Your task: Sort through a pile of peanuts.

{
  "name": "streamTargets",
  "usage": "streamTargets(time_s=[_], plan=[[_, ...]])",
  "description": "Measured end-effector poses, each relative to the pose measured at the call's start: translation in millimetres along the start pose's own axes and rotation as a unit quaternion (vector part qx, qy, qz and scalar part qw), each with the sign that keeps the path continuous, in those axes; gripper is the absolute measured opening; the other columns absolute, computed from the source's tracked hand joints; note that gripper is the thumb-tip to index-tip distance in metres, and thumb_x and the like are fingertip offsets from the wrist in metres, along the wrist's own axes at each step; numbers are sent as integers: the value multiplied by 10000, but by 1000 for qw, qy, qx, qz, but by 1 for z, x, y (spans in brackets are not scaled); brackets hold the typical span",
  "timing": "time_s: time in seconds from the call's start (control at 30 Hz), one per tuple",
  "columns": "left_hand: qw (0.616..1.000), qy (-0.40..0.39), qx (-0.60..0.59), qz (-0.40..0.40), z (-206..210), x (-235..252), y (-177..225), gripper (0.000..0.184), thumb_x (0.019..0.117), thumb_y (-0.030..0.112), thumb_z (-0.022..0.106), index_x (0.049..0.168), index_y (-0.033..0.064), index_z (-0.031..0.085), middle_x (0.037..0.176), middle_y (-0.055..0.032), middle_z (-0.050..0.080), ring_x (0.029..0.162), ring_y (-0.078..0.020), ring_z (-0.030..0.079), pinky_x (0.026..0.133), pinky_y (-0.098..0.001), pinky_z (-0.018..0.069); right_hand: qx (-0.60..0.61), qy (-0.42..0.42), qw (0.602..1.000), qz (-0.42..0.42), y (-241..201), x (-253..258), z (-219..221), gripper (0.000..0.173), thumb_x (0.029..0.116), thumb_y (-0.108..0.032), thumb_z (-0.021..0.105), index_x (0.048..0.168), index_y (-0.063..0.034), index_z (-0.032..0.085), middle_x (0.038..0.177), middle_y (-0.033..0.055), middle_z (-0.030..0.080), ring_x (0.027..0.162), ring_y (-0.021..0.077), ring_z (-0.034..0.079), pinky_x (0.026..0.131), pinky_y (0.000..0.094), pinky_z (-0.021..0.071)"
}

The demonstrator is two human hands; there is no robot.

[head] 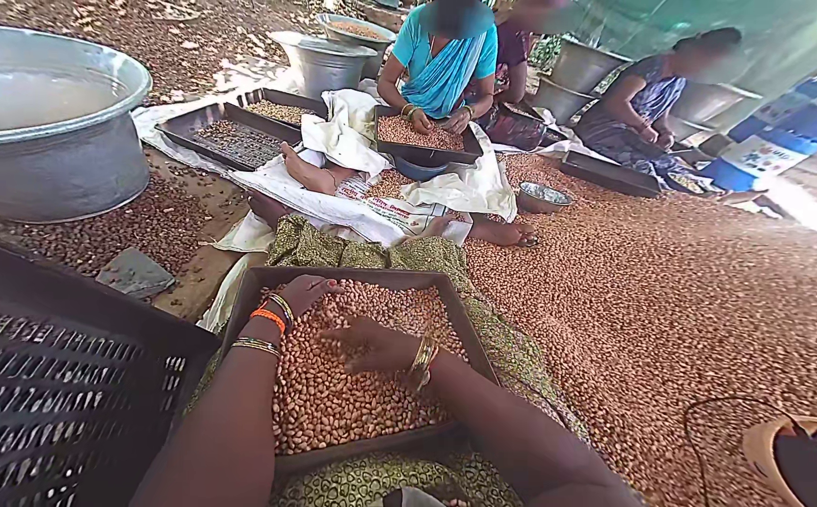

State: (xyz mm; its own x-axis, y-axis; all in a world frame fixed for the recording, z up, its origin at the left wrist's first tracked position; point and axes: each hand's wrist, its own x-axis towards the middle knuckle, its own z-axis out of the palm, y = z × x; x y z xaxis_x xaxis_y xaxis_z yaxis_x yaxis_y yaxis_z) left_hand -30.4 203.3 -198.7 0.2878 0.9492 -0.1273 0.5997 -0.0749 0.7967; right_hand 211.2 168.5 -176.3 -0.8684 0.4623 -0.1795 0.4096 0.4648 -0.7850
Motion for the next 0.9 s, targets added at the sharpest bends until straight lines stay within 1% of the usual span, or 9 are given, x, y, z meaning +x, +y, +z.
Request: streamTargets(time_s=[0.1, 0.17, 0.23, 0.37, 0.47, 0.6, 0.7, 0.8, 0.9], plan=[[1000, 2, -1, -1, 0, 1, 1, 457, 1135, 309, 367, 1216, 19, 711, 1134, -156, 708, 1005, -207, 635, 941, -429, 475, -37, -85, 989, -114, -16, -18, 6, 538, 876, -100, 780, 1400, -101, 658, 1630, 250, 365, 1514, 454, 334, 1238, 624, 228], [1000, 0, -3, -4, 0, 1, 0, 461, 1136, 319, 361, 1209, 26, 710, 1135, -138, 708, 958, -172, 623, 882, -397, 475, -72, -141, 977, -142, -19, -27, 1, 435, 863, -40, 788, 1290, -97, 735, 1597, 237, 430, 1508, 449, 353, 1257, 628, 185], [1000, 1, -12, -7, 1, 0, -1, 462, 1137, 308, 359, 1197, 12, 709, 1135, -138, 702, 973, -171, 616, 900, -395, 464, -90, -162, 971, -154, -13, -36, -11, 313, 852, -1, 786, 1156, -77, 791, 1509, 224, 541, 1441, 432, 455, 1216, 600, 301], [1000, 3, -25, -6, 2, 2, -3, 449, 1134, 301, 371, 1203, 22, 717, 1206, -116, 714, 1116, -171, 637, 1022, -408, 450, -90, -165, 969, -158, 1, -55, -46, 173, 907, 32, 703, 1045, -15, 796, 1214, 192, 719, 1205, 348, 647, 1098, 486, 467], [1000, 2, -16, -3, 1, 3, -2, 447, 1135, 285, 362, 1215, 33, 723, 1235, -107, 717, 1186, -199, 635, 1067, -439, 433, -122, -187, 970, -98, 9, -51, -46, 181, 932, 14, 681, 1066, -24, 797, 1132, 173, 745, 1124, 342, 672, 1051, 539, 463], [1000, 6, -19, -23, 1, 0, 4, 421, 1132, 259, 388, 1202, 11, 720, 1215, -146, 709, 1164, -231, 634, 1056, -459, 431, -176, -91, 980, 32, 35, -30, -38, 274, 981, 14, 586, 1190, -31, 758, 1318, 212, 666, 1299, 414, 571, 1080, 673, 388], [1000, 7, -14, -24, 0, 1, 3, 429, 1132, 282, 386, 1211, 28, 722, 1218, -135, 710, 1153, -218, 635, 1046, -449, 438, -196, -18, 974, 115, 39, -40, -61, 385, 1002, 43, 502, 1337, -30, 677, 1443, 209, 601, 1402, 365, 519, 1191, 543, 359], [999, 8, -14, -29, 0, 1, 2, 433, 1130, 296, 391, 1206, 26, 721, 1192, -142, 710, 1121, -227, 635, 1025, -454, 443, -179, -10, 976, 124, 14, -73, -82, 263, 1026, -31, 548, 1205, 14, 733, 1205, 215, 723, 1173, 334, 675, 1082, 501, 470], [999, 6, -15, -30, 1, 2, 1, 429, 1131, 291, 387, 1213, 38, 724, 1208, -129, 714, 1133, -223, 637, 1020, -452, 443, -150, -37, 983, 103, 6, -96, -76, 171, 986, -48, 632, 1064, 29, 763, 1031, 186, 748, 966, 289, 715, 937, 477, 546]])
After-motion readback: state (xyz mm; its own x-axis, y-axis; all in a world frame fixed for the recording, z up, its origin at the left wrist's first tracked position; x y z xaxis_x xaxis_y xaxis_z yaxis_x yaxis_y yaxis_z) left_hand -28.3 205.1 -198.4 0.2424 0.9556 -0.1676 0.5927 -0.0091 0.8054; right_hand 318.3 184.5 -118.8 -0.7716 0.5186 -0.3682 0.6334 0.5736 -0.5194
